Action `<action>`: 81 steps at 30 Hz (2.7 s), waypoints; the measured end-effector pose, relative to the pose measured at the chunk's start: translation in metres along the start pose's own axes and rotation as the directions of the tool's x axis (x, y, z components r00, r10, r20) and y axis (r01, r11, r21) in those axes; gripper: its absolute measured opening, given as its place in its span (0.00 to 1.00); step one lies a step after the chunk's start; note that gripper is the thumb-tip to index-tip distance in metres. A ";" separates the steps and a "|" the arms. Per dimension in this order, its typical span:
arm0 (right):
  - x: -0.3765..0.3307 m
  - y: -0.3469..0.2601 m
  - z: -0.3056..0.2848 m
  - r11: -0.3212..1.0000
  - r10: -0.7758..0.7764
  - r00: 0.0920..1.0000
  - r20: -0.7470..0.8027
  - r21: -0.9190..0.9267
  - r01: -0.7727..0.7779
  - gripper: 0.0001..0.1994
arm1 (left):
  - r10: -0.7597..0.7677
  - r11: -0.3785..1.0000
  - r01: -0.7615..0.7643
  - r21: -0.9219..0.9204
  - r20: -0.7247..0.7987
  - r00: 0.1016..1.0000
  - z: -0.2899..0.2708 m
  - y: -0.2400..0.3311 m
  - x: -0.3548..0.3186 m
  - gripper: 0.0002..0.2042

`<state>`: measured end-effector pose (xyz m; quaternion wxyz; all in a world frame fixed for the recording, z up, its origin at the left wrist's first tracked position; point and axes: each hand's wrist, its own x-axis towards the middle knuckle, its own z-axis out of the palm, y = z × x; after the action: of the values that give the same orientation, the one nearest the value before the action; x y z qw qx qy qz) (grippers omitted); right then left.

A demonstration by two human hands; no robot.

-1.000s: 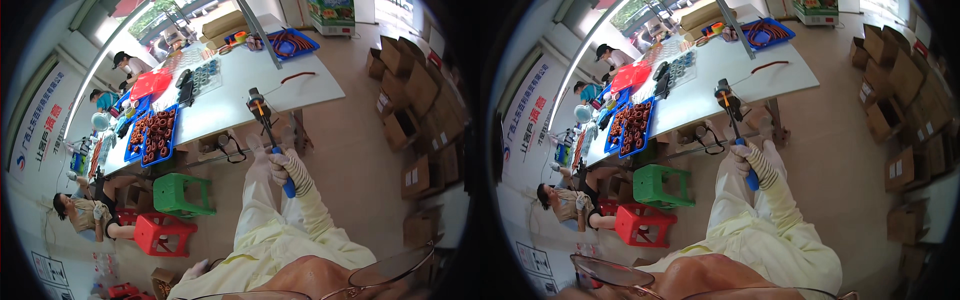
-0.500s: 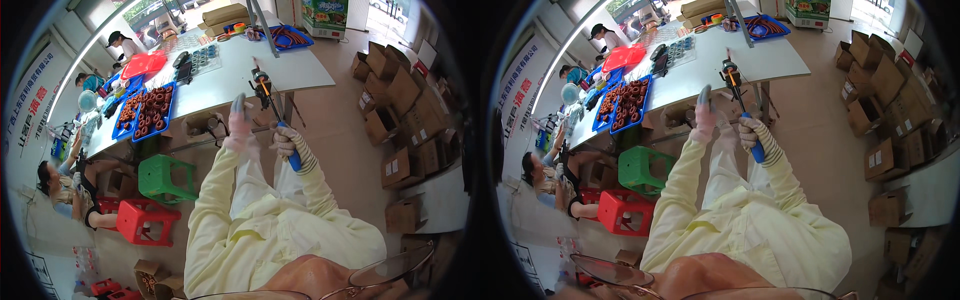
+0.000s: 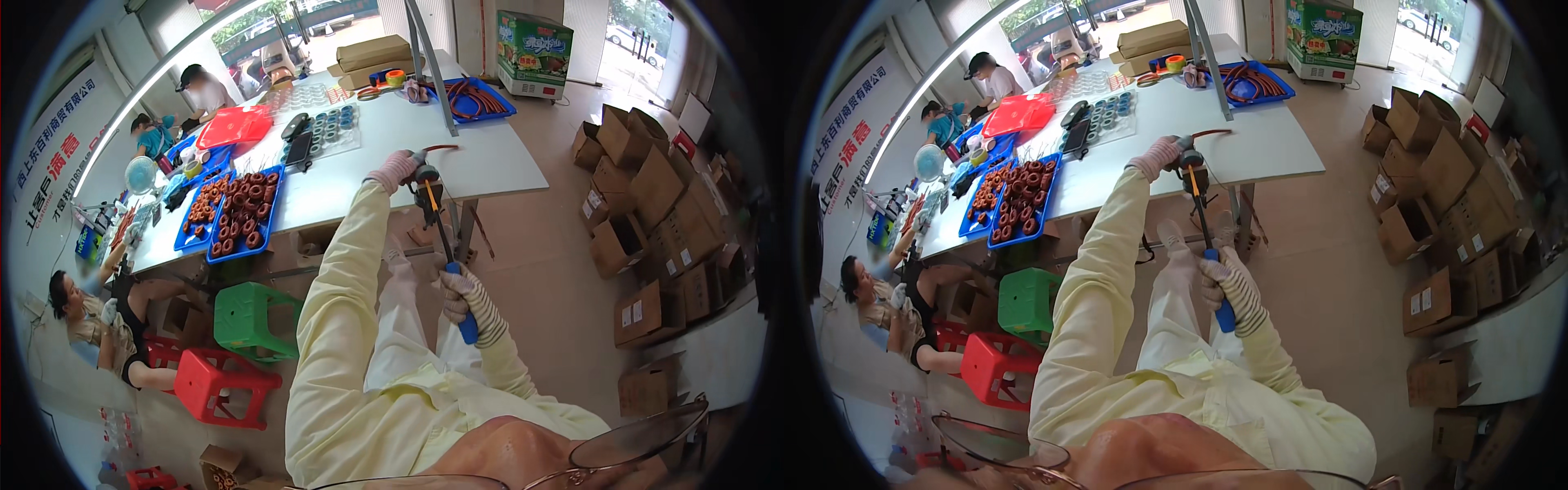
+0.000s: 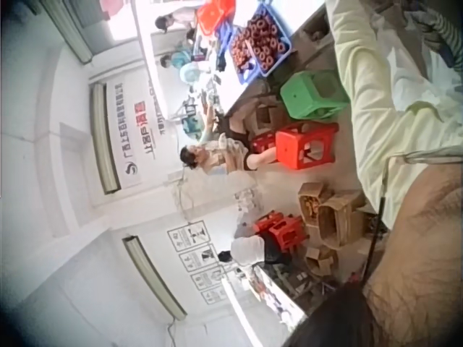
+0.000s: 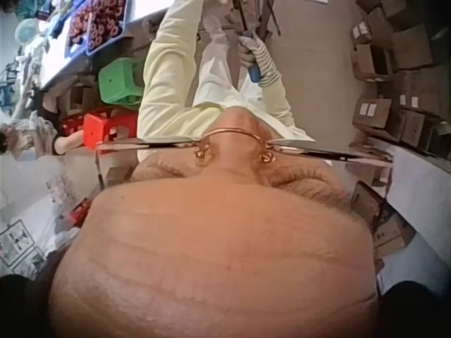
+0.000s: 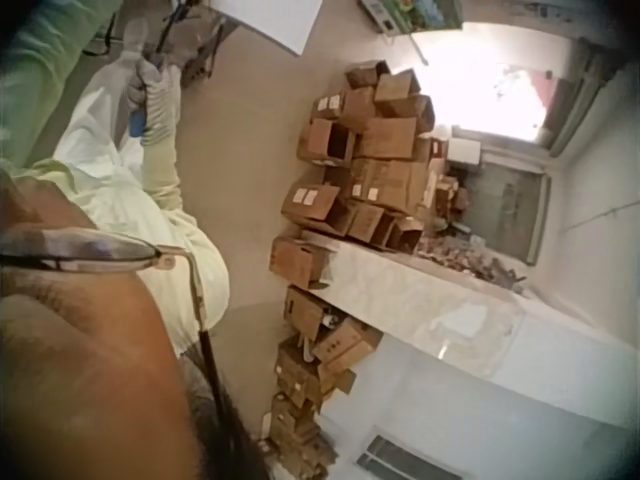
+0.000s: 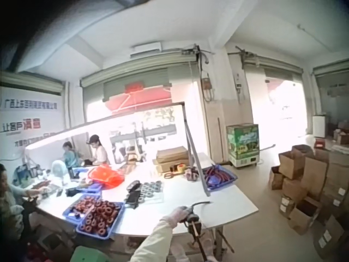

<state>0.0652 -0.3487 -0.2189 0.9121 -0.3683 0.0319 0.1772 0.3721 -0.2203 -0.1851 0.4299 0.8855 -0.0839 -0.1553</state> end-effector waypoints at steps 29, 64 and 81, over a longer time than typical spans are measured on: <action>-0.044 -0.007 0.006 0.928 0.031 0.983 0.180 0.361 -0.095 0.12 | 0.678 0.721 -0.573 0.390 -0.568 0.466 0.041 -0.051 -0.040 0.19; 0.086 -0.131 -0.021 0.894 0.430 0.879 0.204 0.042 -0.447 0.23 | 0.623 0.169 0.421 -0.891 0.427 0.656 -0.004 -0.047 0.110 0.20; -0.157 0.031 -0.019 0.908 0.013 0.966 -0.258 -0.401 -0.119 0.26 | 0.901 0.427 -0.716 0.553 -0.189 0.391 0.075 -0.045 -0.136 0.23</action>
<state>-0.0912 -0.3880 -0.2237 0.7956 -0.5708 0.1206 0.1631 0.2194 -0.2098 -0.2367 0.2725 0.7969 -0.4380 0.3143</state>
